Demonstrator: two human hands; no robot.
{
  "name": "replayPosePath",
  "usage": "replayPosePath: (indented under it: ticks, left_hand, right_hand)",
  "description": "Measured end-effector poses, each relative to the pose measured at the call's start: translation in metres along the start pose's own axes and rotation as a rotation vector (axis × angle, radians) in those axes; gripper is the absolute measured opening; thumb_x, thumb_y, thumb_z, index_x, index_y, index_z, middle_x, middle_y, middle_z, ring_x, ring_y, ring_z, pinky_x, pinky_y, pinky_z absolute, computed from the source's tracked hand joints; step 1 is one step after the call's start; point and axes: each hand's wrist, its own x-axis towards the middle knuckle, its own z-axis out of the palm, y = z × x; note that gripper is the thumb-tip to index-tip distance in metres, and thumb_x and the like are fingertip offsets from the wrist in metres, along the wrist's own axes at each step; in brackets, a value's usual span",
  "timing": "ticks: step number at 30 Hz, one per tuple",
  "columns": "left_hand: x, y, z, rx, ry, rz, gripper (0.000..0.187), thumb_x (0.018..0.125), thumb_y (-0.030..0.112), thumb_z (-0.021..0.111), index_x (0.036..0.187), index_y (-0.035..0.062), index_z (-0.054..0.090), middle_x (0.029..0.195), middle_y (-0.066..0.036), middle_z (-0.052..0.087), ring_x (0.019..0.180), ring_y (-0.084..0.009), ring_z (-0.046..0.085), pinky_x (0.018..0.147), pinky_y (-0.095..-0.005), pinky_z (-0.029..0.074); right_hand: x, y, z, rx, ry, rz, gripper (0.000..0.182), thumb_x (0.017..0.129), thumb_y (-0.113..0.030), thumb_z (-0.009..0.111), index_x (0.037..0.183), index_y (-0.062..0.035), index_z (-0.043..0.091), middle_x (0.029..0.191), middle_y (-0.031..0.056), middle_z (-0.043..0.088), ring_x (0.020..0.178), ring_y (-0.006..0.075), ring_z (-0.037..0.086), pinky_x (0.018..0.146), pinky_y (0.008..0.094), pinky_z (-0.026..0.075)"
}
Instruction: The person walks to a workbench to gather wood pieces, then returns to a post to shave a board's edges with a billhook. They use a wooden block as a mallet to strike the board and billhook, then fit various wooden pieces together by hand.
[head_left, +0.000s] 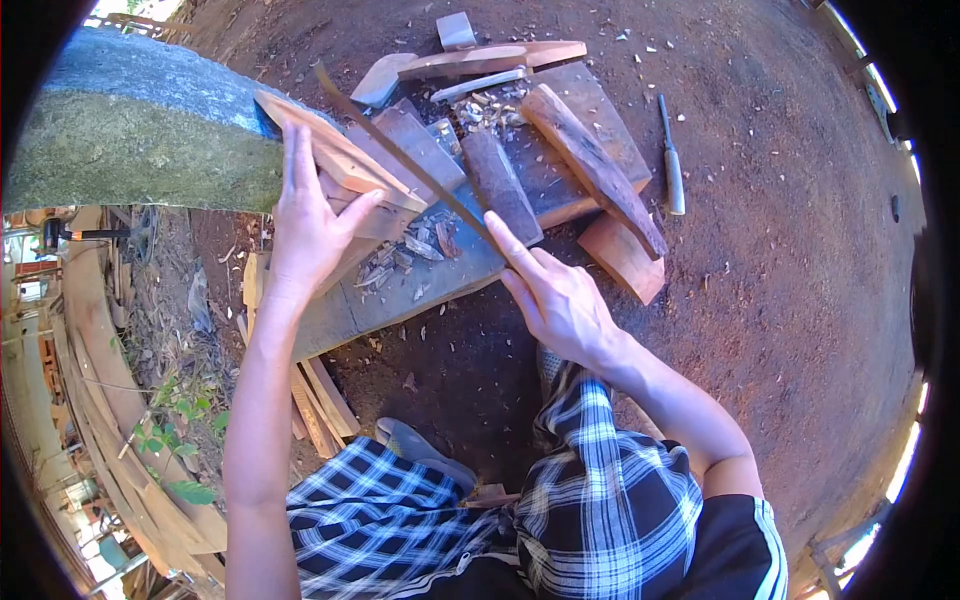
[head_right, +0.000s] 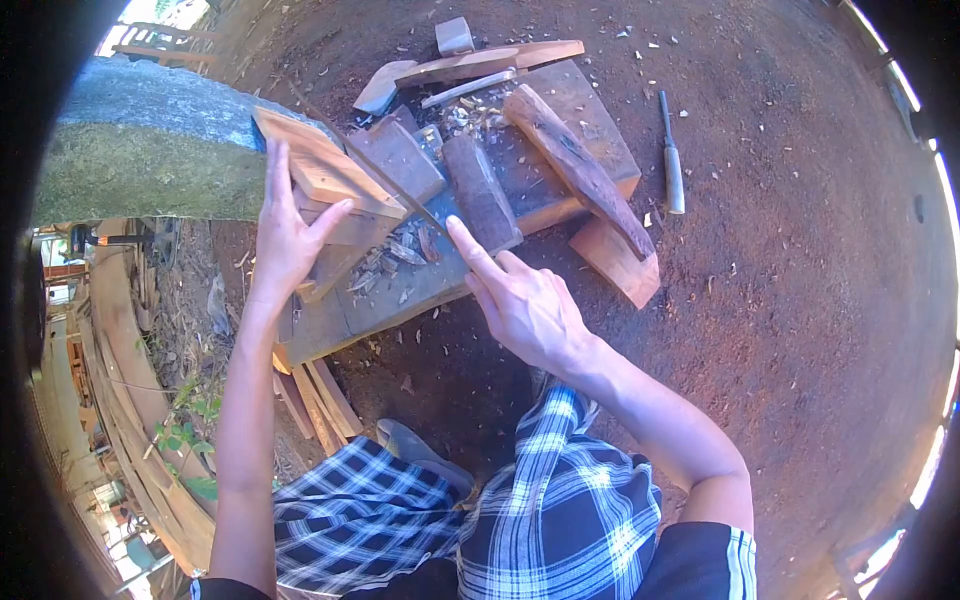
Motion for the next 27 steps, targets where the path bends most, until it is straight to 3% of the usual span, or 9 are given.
replayPosePath:
  ticks: [3,9,13,14,16,19,20,22,27]
  left_hand:
    - [-0.004,-0.002,-0.001,-0.097,-0.043,-0.095,0.104,0.079,0.037,0.078,0.149,-0.0055,0.014,0.154,-0.032,0.017,0.139,-0.0436,0.033,0.111,-0.0448,0.037]
    - [-0.002,0.006,-0.001,-0.04,-0.018,0.014,0.104,0.08,0.037,0.078,0.149,-0.0062,0.013,0.154,-0.033,0.017,0.141,-0.0443,0.028,0.113,-0.0453,0.034]
    - [-0.009,-0.012,-0.007,-0.197,-0.014,-0.144,0.088,0.092,0.054,0.057,0.149,-0.0033,0.023,0.155,-0.032,0.016,0.146,-0.04,0.018,0.118,-0.0448,0.021]
    - [-0.012,-0.013,-0.008,-0.311,0.006,-0.191,0.079,0.097,0.056,0.046,0.149,-0.0015,0.026,0.156,-0.03,0.017,0.148,-0.0379,0.014,0.119,-0.0435,0.015]
    - [-0.01,-0.016,-0.007,-0.376,0.016,-0.23,0.075,0.099,0.053,0.045,0.148,-0.0015,0.028,0.156,-0.029,0.018,0.147,-0.0377,0.016,0.119,-0.0432,0.015]
    - [-0.009,-0.015,-0.005,-0.513,0.001,-0.303,0.061,0.102,0.041,0.042,0.145,-0.001,0.032,0.153,-0.023,0.026,0.145,-0.0335,0.023,0.118,-0.042,0.016]
    - [-0.01,-0.016,-0.003,-0.599,0.04,-0.315,0.058,0.102,0.038,0.04,0.144,-0.0009,0.033,0.15,-0.021,0.029,0.143,-0.0308,0.025,0.118,-0.0418,0.017]
    - [-0.013,-0.017,-0.004,-0.666,0.087,-0.329,0.053,0.1,0.032,0.039,0.143,0.0023,0.034,0.145,-0.014,0.036,0.141,-0.0245,0.028,0.117,-0.0403,0.018]
    - [-0.033,-0.035,-0.011,-0.903,0.112,-0.476,0.061,0.09,0.026,0.044,0.148,0.0076,0.033,0.15,-0.011,0.034,0.14,-0.0221,0.031,0.116,-0.0402,0.024]
  right_hand:
    - [-0.007,-0.01,-0.005,0.068,0.106,-0.067,0.067,0.095,-0.017,0.054,0.154,-0.0221,0.024,0.076,0.0158,0.056,0.058,0.0364,0.061,0.054,0.0472,0.052]
    - [-0.009,0.007,0.008,-0.045,-0.07,-0.025,0.063,0.094,-0.016,0.055,0.152,-0.0205,0.03,0.077,0.0139,0.056,0.058,0.034,0.061,0.051,0.0443,0.052]
    - [0.001,0.008,-0.008,-0.02,0.168,-0.048,0.06,0.094,-0.014,0.056,0.15,-0.0214,0.036,0.079,0.0113,0.057,0.06,0.0311,0.063,0.051,0.0426,0.052]
    - [0.004,0.017,-0.008,-0.14,0.218,-0.018,0.06,0.093,-0.014,0.056,0.149,-0.0222,0.037,0.081,0.0101,0.057,0.059,0.0292,0.063,0.05,0.0411,0.052]
    - [0.01,0.03,-0.012,-0.356,0.266,0.037,0.061,0.091,-0.011,0.058,0.147,-0.0249,0.041,0.086,0.0071,0.057,0.06,0.024,0.063,0.048,0.0365,0.05]
    - [0.011,0.047,-0.009,-0.507,0.19,0.147,0.062,0.078,-0.003,0.06,0.137,-0.0231,0.053,0.105,0.0104,0.055,0.096,0.027,0.06,0.07,0.039,0.051]
    - [0.011,0.047,-0.007,-0.504,0.185,0.15,0.062,0.078,-0.003,0.06,0.137,-0.0231,0.053,0.105,0.0104,0.055,0.096,0.027,0.06,0.07,0.039,0.051]
    - [0.014,0.038,-0.007,-0.607,0.337,-0.024,0.057,0.073,-0.002,0.061,0.127,-0.0191,0.059,0.118,0.0107,0.052,0.111,0.0289,0.051,0.086,0.0404,0.044]
    - [0.023,0.049,0.004,-0.675,0.239,-0.031,0.052,0.069,-0.003,0.065,0.12,-0.0119,0.061,0.126,0.0095,0.05,0.117,0.0289,0.046,0.09,0.0403,0.041]
